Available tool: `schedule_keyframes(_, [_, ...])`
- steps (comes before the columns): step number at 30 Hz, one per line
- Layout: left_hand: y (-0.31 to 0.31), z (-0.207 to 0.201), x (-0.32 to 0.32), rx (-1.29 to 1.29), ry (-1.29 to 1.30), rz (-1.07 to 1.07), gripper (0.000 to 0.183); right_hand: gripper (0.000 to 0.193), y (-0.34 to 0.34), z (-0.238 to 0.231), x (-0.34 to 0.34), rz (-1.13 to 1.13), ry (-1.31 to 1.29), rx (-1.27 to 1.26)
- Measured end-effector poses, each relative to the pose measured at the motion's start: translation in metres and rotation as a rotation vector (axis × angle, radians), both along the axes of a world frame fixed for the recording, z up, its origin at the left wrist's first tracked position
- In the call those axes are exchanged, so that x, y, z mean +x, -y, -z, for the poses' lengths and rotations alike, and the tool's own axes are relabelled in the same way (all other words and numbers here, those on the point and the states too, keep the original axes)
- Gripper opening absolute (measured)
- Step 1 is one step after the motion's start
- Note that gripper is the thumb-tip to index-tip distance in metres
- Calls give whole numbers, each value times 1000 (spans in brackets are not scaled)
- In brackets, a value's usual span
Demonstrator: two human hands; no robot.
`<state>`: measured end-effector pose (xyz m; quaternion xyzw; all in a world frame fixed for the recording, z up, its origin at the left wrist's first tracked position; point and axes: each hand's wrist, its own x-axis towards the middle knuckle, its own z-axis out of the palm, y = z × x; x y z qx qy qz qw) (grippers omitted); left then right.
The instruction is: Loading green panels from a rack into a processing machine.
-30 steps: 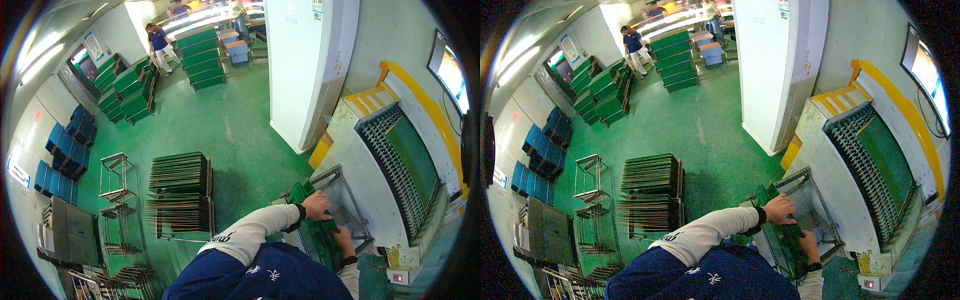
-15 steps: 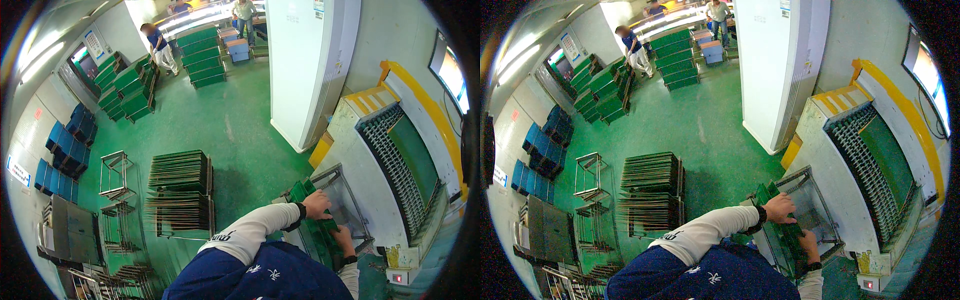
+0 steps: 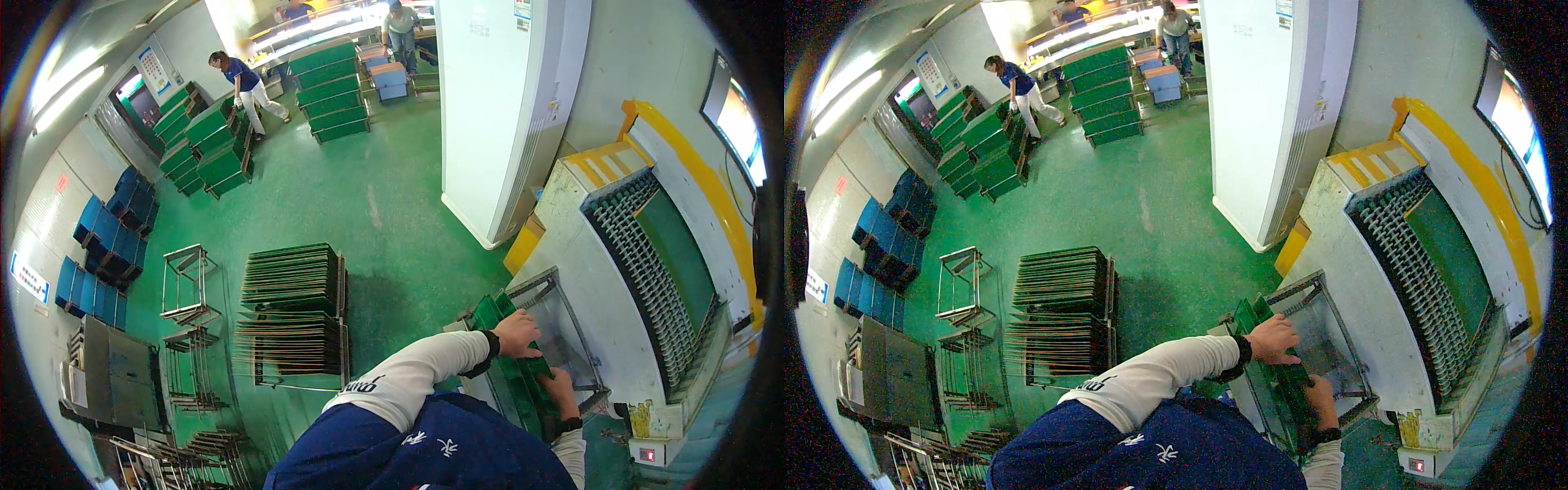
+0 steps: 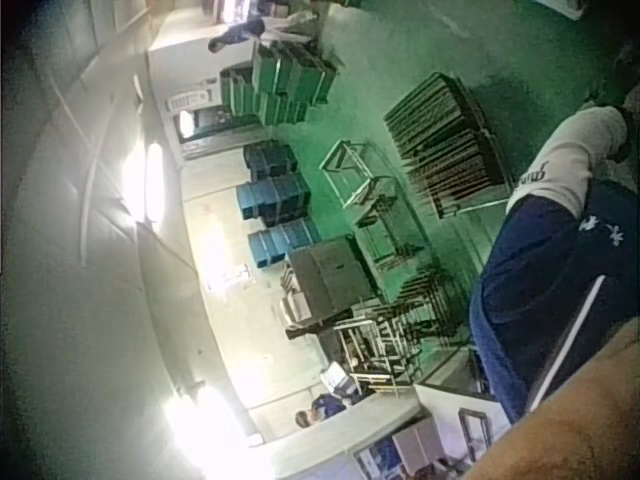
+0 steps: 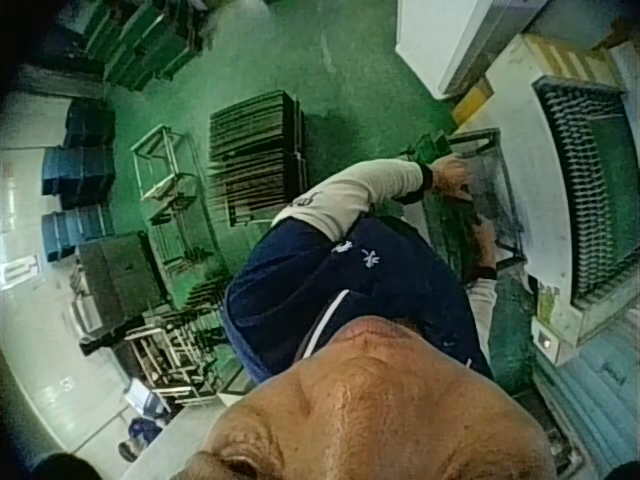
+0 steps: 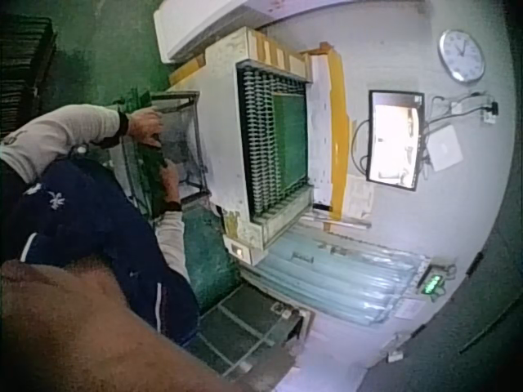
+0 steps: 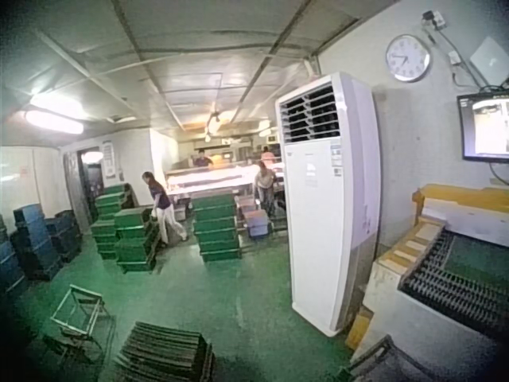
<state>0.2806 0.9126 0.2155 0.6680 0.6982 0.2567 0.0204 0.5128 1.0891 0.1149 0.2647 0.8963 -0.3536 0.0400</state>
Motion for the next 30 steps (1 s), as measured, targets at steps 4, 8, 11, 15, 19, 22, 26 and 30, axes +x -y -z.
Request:
schedule_keyframes(4, [0,0,0,-6,-11,-2,47,34,1,-1,-1,5,16,29])
schedule_keyframes(8, [0,1,0,0,-1,2,47,35,4,-5,-2,26,43,-5])
schedule_keyframes(11, [1,3,-1,-6,3,8,47,36,9,-10,-3,47,28,-16])
schedule_keyframes(15, [1,4,0,10,0,5,47,35,7,-7,-3,17,12,12])
schedule_keyframes(19, [1,3,0,12,0,6,47,34,4,-4,-1,10,43,13])
schedule_keyframes(22, [0,4,0,4,-1,12,47,33,3,-1,-1,-5,18,25])
schedule_keyframes(26, [1,5,-2,4,-1,0,49,32,4,-2,-4,-8,-6,-4])
schedule_keyframes(30, [3,9,-1,-24,26,-20,49,34,6,-12,-9,-37,9,-42])
